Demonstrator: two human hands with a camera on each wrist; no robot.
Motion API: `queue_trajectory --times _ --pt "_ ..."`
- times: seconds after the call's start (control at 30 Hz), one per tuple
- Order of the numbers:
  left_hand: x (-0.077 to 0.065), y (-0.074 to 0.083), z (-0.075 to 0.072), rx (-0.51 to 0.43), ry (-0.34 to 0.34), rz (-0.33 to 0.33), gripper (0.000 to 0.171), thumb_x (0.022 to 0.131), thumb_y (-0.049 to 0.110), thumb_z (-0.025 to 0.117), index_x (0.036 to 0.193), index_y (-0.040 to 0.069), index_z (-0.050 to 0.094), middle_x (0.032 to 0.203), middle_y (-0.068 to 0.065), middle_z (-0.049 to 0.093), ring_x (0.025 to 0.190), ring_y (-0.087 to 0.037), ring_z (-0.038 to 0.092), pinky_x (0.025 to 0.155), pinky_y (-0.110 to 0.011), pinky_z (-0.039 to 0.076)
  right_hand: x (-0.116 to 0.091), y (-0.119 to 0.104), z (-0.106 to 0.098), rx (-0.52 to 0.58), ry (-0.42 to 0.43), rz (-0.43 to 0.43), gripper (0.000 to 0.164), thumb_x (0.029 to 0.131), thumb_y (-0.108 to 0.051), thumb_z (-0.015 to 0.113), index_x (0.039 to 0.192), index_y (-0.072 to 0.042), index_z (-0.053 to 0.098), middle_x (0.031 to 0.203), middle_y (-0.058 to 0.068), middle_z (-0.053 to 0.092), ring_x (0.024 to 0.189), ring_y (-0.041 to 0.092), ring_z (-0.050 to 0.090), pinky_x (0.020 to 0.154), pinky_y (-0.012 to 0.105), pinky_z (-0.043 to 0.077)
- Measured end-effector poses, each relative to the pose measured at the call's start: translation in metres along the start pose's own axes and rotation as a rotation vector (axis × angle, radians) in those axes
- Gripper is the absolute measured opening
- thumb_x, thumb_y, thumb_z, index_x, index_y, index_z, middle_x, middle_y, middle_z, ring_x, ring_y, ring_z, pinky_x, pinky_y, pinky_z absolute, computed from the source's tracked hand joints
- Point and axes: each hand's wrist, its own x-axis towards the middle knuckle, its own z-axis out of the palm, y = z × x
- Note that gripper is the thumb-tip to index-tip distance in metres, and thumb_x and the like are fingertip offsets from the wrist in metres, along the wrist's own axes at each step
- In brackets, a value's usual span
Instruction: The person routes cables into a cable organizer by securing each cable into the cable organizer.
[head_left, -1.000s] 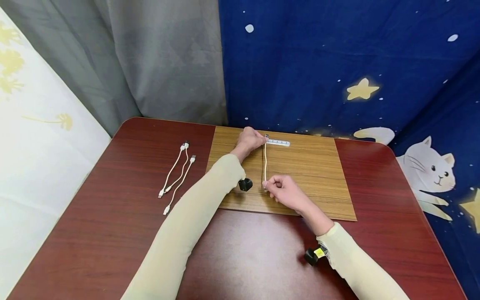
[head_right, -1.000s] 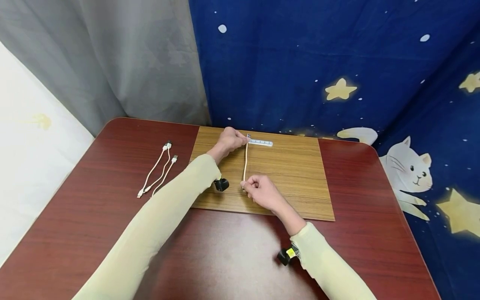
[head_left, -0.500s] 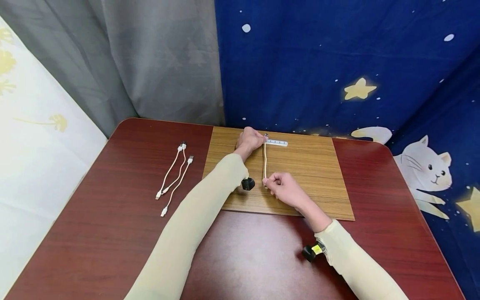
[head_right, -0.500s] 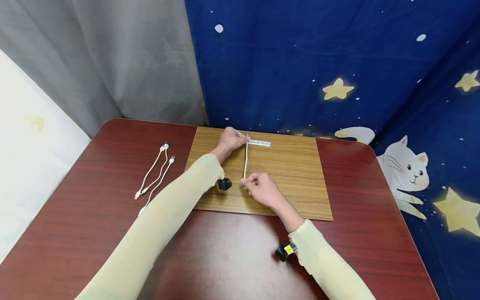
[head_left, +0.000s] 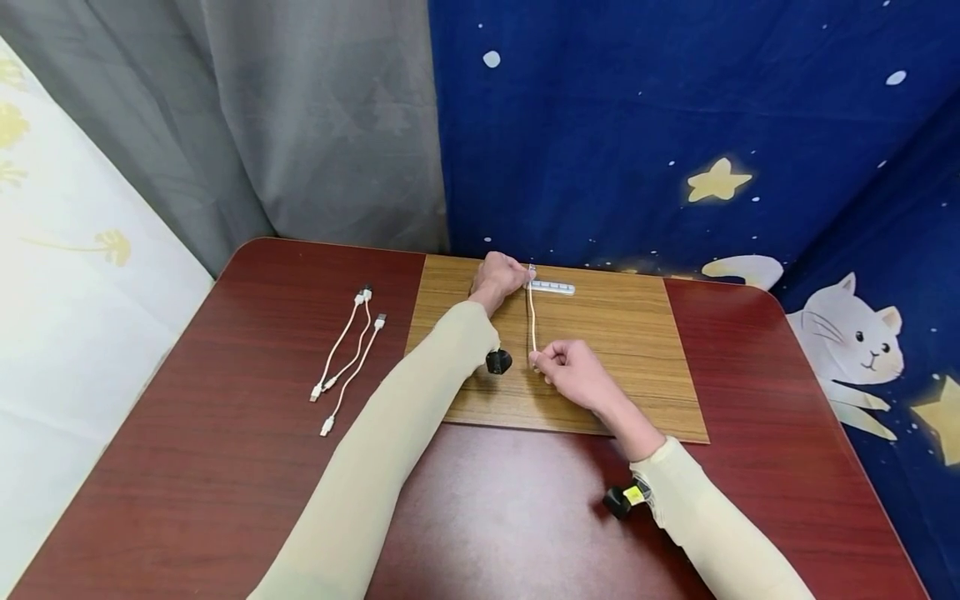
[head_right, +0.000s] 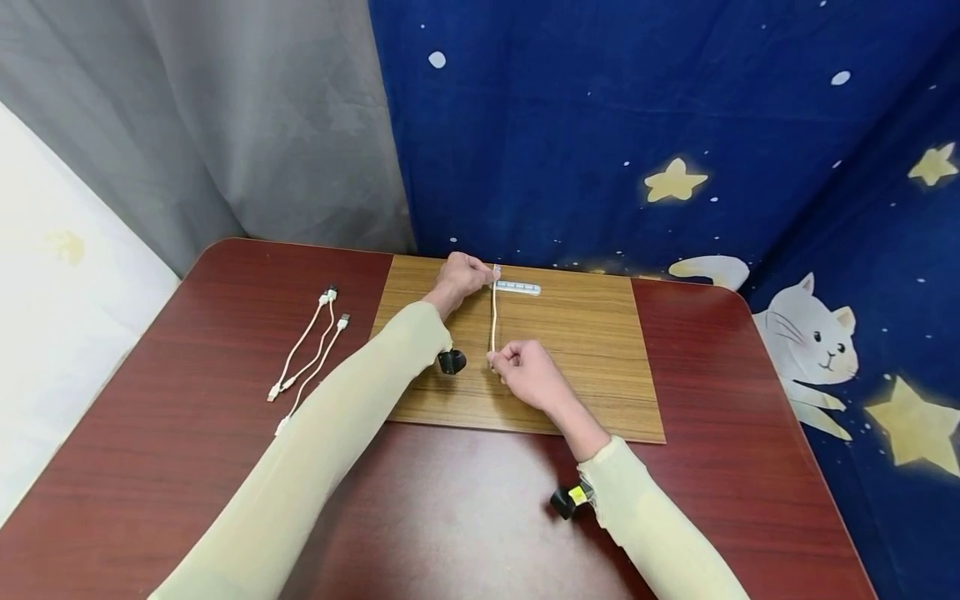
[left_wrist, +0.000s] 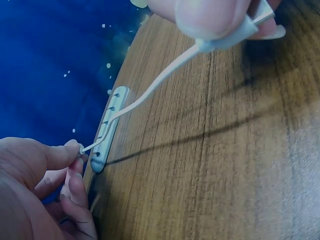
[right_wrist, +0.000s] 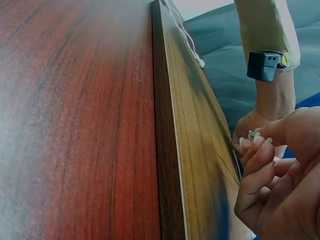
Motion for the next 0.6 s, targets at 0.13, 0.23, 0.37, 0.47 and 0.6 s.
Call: queue_trajectory --times 0.13,0.23,0.37,0.47,0.6 --pt "0.0012 0.0021 0.0016 -0.001 0.006 0.008 0.018 0.088 0.032 0.082 0.086 0.016 0.077 0.098 -0.001 0.07 0.091 -0.02 0.06 0.085 -0.034 0.046 0.0002 -0.0004 -0.0011 -0.009 0.01 0.006 0.029 0.103 -0.019 0.064 0.081 0.001 0.066 0.062 0.003 0.056 0.049 0.01 0.036 0.046 0.024 0.027" --pt "0.0022 0.0038 0.0026 0.005 0.0 0.004 0.018 0.088 0.033 0.082 0.086 0.016 0.078 0.099 -0.001 0.07 0.093 -0.02 0.06 0.085 -0.033 0.045 0.001 -0.0005 -0.002 -0.019 0.016 0.012 0.029 0.102 -0.019 0.064 0.081 0.001 0.066 0.061 0.002 0.055 0.049 0.01 0.036 0.046 0.025 0.027" --pt "0.0033 0.0054 0.004 0.025 0.004 0.0 0.017 0.089 0.033 0.081 0.087 0.016 0.078 0.1 0.0 0.07 0.094 -0.02 0.061 0.085 -0.034 0.046 0.0023 -0.0001 -0.0033 -0.025 0.022 0.01 0.029 0.102 -0.019 0.064 0.081 0.002 0.066 0.06 -0.001 0.054 0.049 0.01 0.036 0.046 0.024 0.026" --pt "0.0045 0.0056 0.0047 0.038 0.012 -0.006 0.017 0.089 0.034 0.081 0.087 0.017 0.079 0.102 0.0 0.071 0.095 -0.02 0.061 0.085 -0.034 0.046 0.003 -0.0001 -0.0046 -0.029 0.024 0.012 0.029 0.102 -0.019 0.064 0.082 0.002 0.067 0.06 -0.002 0.054 0.049 0.009 0.036 0.045 0.024 0.026" --pt "0.0062 0.0053 0.0051 0.045 0.008 -0.017 0.018 0.089 0.035 0.081 0.087 0.017 0.079 0.102 0.0 0.07 0.095 -0.02 0.061 0.086 -0.034 0.046 0.0035 -0.0005 -0.0063 -0.039 0.022 0.023 0.028 0.102 -0.02 0.064 0.082 0.001 0.067 0.06 -0.002 0.054 0.049 0.009 0.037 0.046 0.024 0.027"
